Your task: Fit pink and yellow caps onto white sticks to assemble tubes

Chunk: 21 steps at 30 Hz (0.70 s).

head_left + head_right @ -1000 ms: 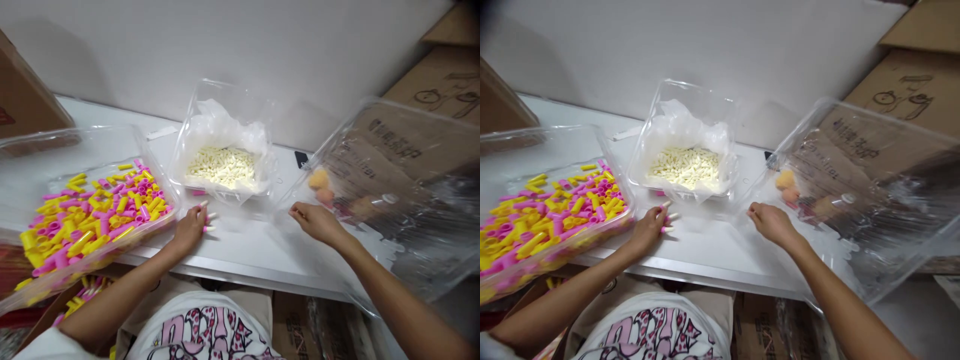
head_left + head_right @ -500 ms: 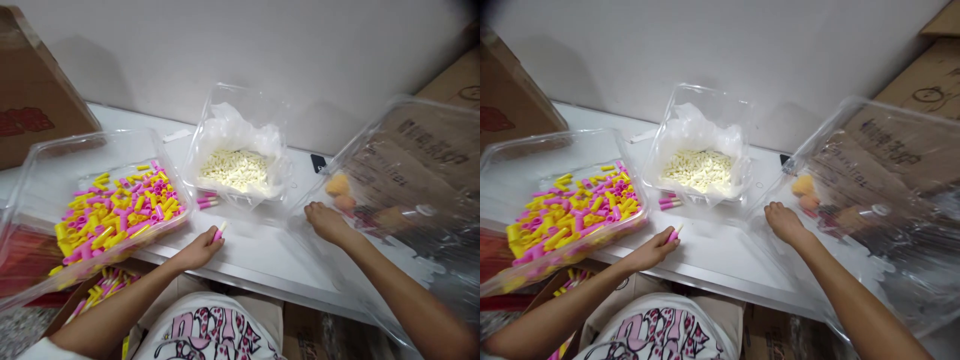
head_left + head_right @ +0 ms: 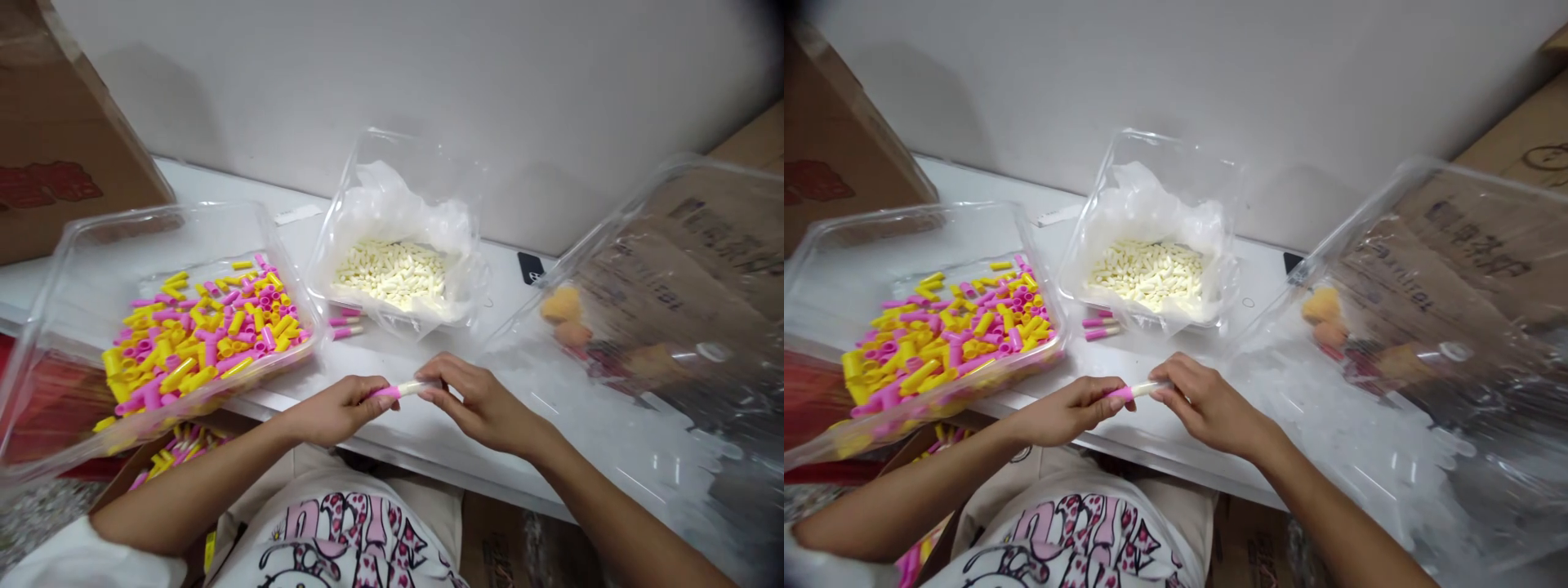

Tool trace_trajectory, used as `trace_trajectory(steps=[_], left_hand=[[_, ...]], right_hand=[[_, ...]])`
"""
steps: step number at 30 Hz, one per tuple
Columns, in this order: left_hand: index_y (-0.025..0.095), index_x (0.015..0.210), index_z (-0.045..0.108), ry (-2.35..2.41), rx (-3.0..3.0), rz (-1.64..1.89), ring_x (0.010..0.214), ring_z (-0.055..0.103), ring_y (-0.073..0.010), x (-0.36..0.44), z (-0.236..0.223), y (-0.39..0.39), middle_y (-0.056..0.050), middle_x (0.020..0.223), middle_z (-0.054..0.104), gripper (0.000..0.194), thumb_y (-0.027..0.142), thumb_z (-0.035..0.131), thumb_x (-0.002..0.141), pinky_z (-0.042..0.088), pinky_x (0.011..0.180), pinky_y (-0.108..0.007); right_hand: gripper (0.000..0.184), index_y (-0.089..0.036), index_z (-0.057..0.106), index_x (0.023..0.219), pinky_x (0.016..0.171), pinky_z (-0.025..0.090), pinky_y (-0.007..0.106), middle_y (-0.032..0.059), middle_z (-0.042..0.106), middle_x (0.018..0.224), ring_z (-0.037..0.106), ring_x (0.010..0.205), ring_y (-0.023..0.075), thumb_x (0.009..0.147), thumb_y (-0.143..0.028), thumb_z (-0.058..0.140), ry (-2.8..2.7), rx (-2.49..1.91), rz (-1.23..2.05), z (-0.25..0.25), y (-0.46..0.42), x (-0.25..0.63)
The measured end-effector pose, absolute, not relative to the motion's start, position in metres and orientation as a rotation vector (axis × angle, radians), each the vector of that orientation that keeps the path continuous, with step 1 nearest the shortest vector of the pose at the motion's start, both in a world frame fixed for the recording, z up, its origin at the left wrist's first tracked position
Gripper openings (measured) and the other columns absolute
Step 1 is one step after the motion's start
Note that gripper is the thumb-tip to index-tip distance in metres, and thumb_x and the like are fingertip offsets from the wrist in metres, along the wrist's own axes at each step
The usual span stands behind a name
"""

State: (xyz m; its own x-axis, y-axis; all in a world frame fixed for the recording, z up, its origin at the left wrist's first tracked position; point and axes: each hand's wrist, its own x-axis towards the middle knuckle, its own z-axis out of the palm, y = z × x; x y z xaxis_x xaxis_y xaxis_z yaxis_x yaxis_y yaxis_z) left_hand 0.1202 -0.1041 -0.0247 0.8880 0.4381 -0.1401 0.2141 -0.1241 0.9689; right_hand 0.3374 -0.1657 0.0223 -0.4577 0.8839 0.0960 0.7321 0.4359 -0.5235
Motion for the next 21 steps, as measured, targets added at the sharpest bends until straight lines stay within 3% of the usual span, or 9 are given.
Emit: trace_trajectory(steps=[6, 8, 11, 13, 18, 21], left_hand=[[0.016, 0.084, 0.049, 0.472, 2.189, 0.341, 0.063, 0.045, -0.0126, 0.117, -0.024, -0.108, 0.0, 0.072, 0.05, 0.031, 0.035, 0.028, 0.096, 0.035, 0.059, -0.024], [0.016, 0.084, 0.047, 0.494, 2.531, 0.421, 0.065, 0.047, -0.0153, 0.119, -0.032, -0.108, -0.003, 0.075, 0.053, 0.027, 0.029, 0.027, 0.097, 0.034, 0.058, -0.027], [0.016, 0.086, 0.047, 0.417, 2.872, 0.445, 0.069, 0.05, -0.0187, 0.12, -0.044, -0.103, -0.006, 0.076, 0.055, 0.024, 0.025, 0.027, 0.097, 0.033, 0.056, -0.028], [0.016, 0.084, 0.045, 0.381, 2.887, 0.422, 0.067, 0.051, -0.0179, 0.117, -0.049, -0.098, -0.005, 0.075, 0.056, 0.022, 0.026, 0.029, 0.097, 0.033, 0.055, -0.028], [0.017, 0.084, 0.042, 0.372, 2.654, 0.433, 0.06, 0.049, -0.0134, 0.11, -0.05, -0.093, -0.001, 0.071, 0.055, 0.022, 0.028, 0.028, 0.097, 0.033, 0.055, -0.025], [0.017, 0.082, 0.043, 0.384, 2.774, 0.513, 0.061, 0.048, -0.0153, 0.114, -0.057, -0.096, -0.003, 0.072, 0.054, 0.026, 0.031, 0.028, 0.097, 0.033, 0.054, -0.027]], right_hand=[[0.031, -0.015, 0.053, 0.088, 0.06, 0.038, 0.027, 0.0081, 0.056, 0.077, 0.05, 0.068, 0.0163, 0.095, -0.035, 0.031, -2.488, -1.472, 0.273, 0.013, -0.171, 0.32], [0.039, -0.016, 0.051, 0.08, 0.058, 0.037, 0.026, 0.0047, 0.053, 0.07, 0.047, 0.061, 0.0141, 0.096, -0.041, 0.026, -2.338, -1.65, 0.544, 0.01, -0.169, 0.314], [0.053, -0.018, 0.046, 0.071, 0.051, 0.034, 0.024, -0.0031, 0.039, 0.055, 0.035, 0.048, 0.0103, 0.094, -0.052, 0.012, -1.952, -1.819, 1.255, 0.004, -0.164, 0.307], [0.057, -0.018, 0.047, 0.073, 0.049, 0.034, 0.024, -0.0039, 0.036, 0.054, 0.034, 0.047, 0.0101, 0.093, -0.055, 0.009, -1.856, -1.815, 1.419, 0.0, -0.162, 0.306], [0.049, -0.017, 0.049, 0.076, 0.061, 0.036, 0.028, 0.0061, 0.052, 0.074, 0.045, 0.066, 0.0153, 0.089, -0.06, 0.028, -2.22, -1.595, 0.698, -0.006, -0.164, 0.305], [0.05, -0.019, 0.043, 0.068, 0.056, 0.035, 0.026, 0.0006, 0.045, 0.061, 0.041, 0.057, 0.0126, 0.091, -0.059, 0.022, -2.018, -1.728, 0.994, -0.009, -0.165, 0.302]])
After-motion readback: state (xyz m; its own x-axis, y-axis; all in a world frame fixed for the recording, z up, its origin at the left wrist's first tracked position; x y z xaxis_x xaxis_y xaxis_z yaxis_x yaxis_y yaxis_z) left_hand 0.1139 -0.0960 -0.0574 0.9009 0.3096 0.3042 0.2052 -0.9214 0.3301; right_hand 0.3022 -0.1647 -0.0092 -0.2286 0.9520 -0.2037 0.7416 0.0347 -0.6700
